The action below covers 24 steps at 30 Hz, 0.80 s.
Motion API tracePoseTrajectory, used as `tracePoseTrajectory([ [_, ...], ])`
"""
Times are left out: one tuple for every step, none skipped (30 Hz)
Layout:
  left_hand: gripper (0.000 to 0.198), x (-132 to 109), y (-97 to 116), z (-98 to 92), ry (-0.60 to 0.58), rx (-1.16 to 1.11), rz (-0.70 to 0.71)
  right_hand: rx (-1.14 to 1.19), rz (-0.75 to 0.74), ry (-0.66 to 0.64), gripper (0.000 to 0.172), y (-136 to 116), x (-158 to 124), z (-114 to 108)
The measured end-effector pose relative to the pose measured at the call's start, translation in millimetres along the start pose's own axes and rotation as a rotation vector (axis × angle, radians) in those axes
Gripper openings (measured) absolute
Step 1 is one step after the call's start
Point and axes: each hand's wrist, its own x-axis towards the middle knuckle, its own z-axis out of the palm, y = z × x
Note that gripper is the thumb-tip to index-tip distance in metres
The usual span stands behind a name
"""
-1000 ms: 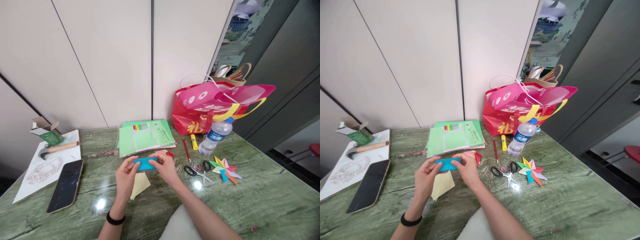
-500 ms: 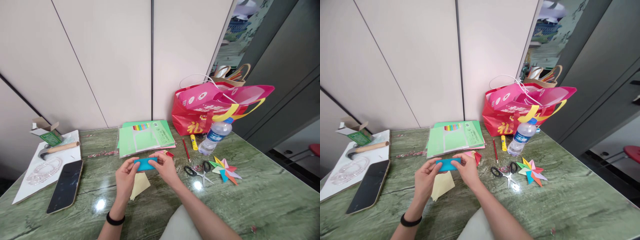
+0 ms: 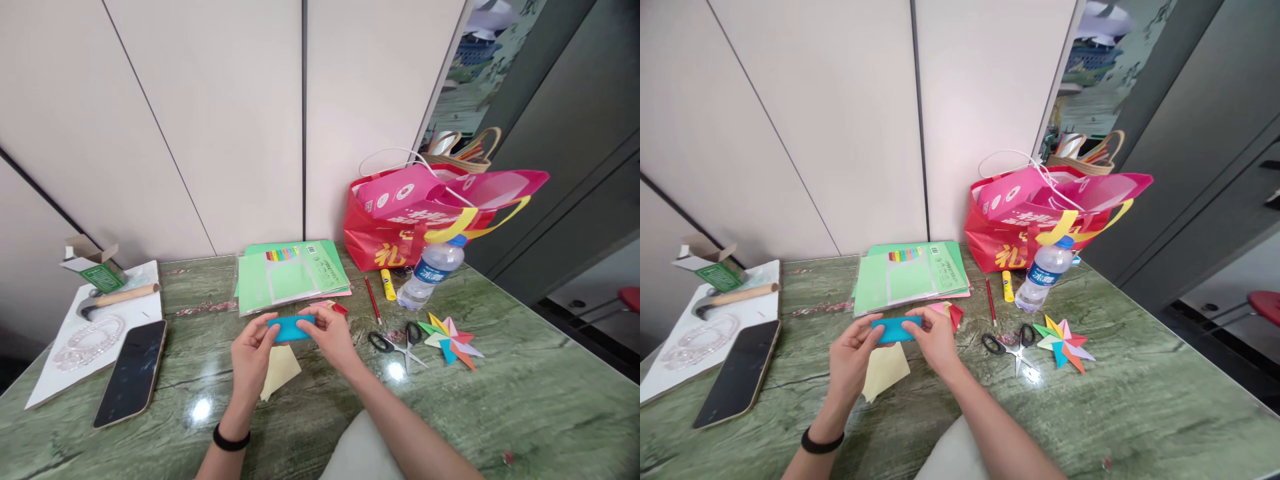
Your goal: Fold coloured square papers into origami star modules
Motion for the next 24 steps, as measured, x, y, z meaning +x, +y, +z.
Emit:
tracePoseTrajectory([
  [0.031,0.0,0.2,0.2,0.0,0.0,0.003,-0.001,0.0,0.001,0.018,-0.2,-0.1,0.0],
  [0.031,0.1,0.5,0.3,-0.001,0.0,0.004,-0.003,-0.001,0.002,0.018,-0.3,-0.1,0.0],
  [0.031,0.1,0.7,0.5,-0.001,0.001,0.005,-0.007,-0.001,0.003,0.018,-0.3,-0.2,0.1],
  [0.031,0.2,0.9,0.6,-0.002,0.002,0.005,-0.01,-0.002,0.002,0.018,-0.2,-0.1,0.0],
  [0.031,0.2,1.1,0.7,-0.002,0.003,0.004,-0.012,-0.004,0.0,0.018,0.0,0.0,0.0],
  [0.031,0.2,1.2,0.8,-0.001,0.006,0.001,-0.014,-0.008,-0.002,0.018,0.1,0.1,0.0],
  [0.032,0.1,1.4,0.8,0.001,0.009,0.001,-0.017,-0.013,-0.006,0.017,0.2,0.2,-0.1],
  [0.032,-0.1,1.5,0.8,0.002,0.012,0.001,-0.021,-0.019,-0.008,0.017,0.2,0.3,-0.1],
  [0.032,-0.2,1.7,0.7,0.002,0.017,0.002,-0.027,-0.026,-0.01,0.016,0.1,0.3,-0.1],
  [0.031,-0.4,1.8,0.6,0.0,0.022,0.005,-0.036,-0.035,-0.011,0.015,-0.1,0.3,-0.1],
  [0.031,-0.5,1.9,0.4,-0.002,0.028,0.007,-0.048,-0.045,-0.012,0.014,-0.3,0.3,-0.1],
  [0.03,-0.7,2.0,0.2,-0.005,0.034,0.01,-0.064,-0.055,-0.012,0.014,-0.6,0.3,-0.1],
  [0.03,-0.8,2.1,0.0,-0.006,0.04,0.012,-0.081,-0.066,-0.014,0.013,-0.9,0.2,-0.1],
  [0.03,-0.9,2.2,-0.3,-0.005,0.047,0.013,-0.1,-0.075,-0.014,0.013,-1.1,0.3,0.0],
  [0.03,-1.0,2.3,-0.4,-0.002,0.054,0.013,-0.12,-0.083,-0.014,0.013,-1.3,0.3,0.0],
  [0.03,-1.0,2.4,-0.6,0.001,0.061,0.013,-0.139,-0.088,-0.013,0.014,-1.4,0.4,0.0],
  [0.031,-1.0,2.5,-0.6,0.004,0.067,0.013,-0.156,-0.092,-0.014,0.014,-1.6,0.5,-0.1],
  [0.031,-1.0,2.5,-0.6,0.003,0.071,0.013,-0.171,-0.095,-0.014,0.014,-1.7,0.6,-0.2],
  [0.031,-1.1,2.5,-0.5,0.0,0.072,0.013,-0.185,-0.096,-0.019,0.015,-1.9,0.7,-0.2],
  [0.03,-1.2,2.5,-0.3,-0.005,0.071,0.015,-0.197,-0.097,-0.028,0.015,-2.1,0.8,-0.4],
  [0.03,-1.3,2.4,0.0,-0.01,0.069,0.016,-0.207,-0.097,-0.038,0.016,-2.3,0.8,-0.5],
  [0.029,-1.4,2.3,0.3,-0.014,0.068,0.017,-0.214,-0.097,-0.047,0.016,-2.6,0.8,-0.6],
  [0.028,-1.5,2.2,0.6,-0.017,0.068,0.018,-0.217,-0.097,-0.054,0.015,-2.9,0.7,-0.7],
  [0.028,-1.7,2.2,1.0,-0.02,0.068,0.019,-0.217,-0.098,-0.056,0.015,-3.3,0.6,-0.7],
])
